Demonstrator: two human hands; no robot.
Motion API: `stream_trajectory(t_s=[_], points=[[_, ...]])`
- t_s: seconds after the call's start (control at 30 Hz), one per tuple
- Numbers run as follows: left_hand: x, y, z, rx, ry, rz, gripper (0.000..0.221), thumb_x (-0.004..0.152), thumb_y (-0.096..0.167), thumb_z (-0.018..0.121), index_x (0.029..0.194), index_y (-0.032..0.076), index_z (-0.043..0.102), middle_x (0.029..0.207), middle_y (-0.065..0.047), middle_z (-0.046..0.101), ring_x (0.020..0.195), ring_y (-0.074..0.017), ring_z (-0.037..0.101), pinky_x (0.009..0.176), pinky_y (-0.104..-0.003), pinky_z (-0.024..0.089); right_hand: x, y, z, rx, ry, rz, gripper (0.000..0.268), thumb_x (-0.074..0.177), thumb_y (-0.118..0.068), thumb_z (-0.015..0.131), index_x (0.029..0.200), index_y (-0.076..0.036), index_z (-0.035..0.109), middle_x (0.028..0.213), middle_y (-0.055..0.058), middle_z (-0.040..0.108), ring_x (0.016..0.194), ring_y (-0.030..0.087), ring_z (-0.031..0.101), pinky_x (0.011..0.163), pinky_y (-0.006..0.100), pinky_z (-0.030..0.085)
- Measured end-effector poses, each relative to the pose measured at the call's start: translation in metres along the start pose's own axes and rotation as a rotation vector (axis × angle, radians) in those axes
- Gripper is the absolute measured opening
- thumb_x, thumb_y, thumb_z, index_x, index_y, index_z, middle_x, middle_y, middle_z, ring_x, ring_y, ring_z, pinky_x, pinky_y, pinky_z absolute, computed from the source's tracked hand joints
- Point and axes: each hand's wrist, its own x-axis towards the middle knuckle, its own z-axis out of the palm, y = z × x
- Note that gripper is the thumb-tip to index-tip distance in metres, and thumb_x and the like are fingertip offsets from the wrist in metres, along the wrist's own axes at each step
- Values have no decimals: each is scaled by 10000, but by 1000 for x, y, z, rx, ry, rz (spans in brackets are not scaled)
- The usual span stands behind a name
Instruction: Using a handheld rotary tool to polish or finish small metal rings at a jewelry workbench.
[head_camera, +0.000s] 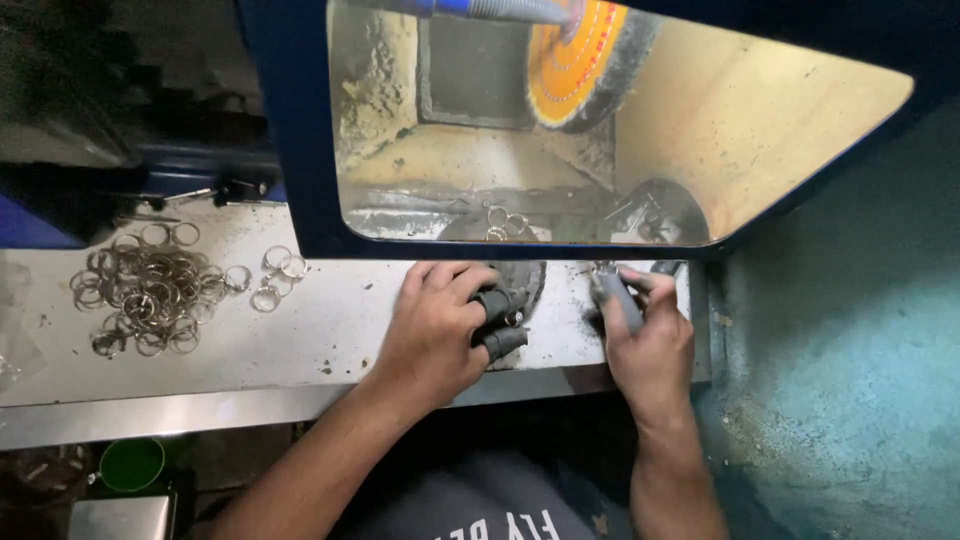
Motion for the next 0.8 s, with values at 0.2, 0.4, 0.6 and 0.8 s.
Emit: stream_trajectory(t_s=[0.2, 0.4, 0.6, 0.8], points=[[-4, -4, 2, -12, -10, -11, 170, 624, -45, 732, 783, -2, 773, 1118, -102, 707, 1152, -318, 577, 1038, -512, 348, 17, -11, 1, -266, -108, 35, 286, 940, -234, 728, 1144, -59, 629, 942, 277, 750, 915, 456, 736, 752, 548, 602], [-3, -6, 3, -33, -39, -42, 164, 643, -1, 786, 805, 24, 789, 1105, -100, 713, 1134, -306, 592, 1023, -497, 350, 21, -3, 1, -338, -133, 48, 312, 927, -271, 754, 1107, -38, 650, 921, 296, 745, 910, 486, 733, 749, 574, 584], [-2, -3, -1, -32, -32, -48, 149, 658, 3, 798, 802, 39, 791, 1089, -91, 709, 1119, -309, 598, 1013, -485, 356, 22, -16, -8, -268, -116, 6, 319, 920, -220, 748, 1131, -3, 647, 945, 315, 735, 921, 494, 726, 740, 562, 590], [2, 6, -9, -50, -3, -33, 177, 662, 17, 832, 829, -9, 777, 1135, -125, 686, 1151, -343, 582, 1034, -510, 354, 24, 2, -1, -318, -87, 4, 368, 935, -278, 770, 1132, 8, 647, 918, 320, 723, 901, 502, 725, 712, 559, 597]])
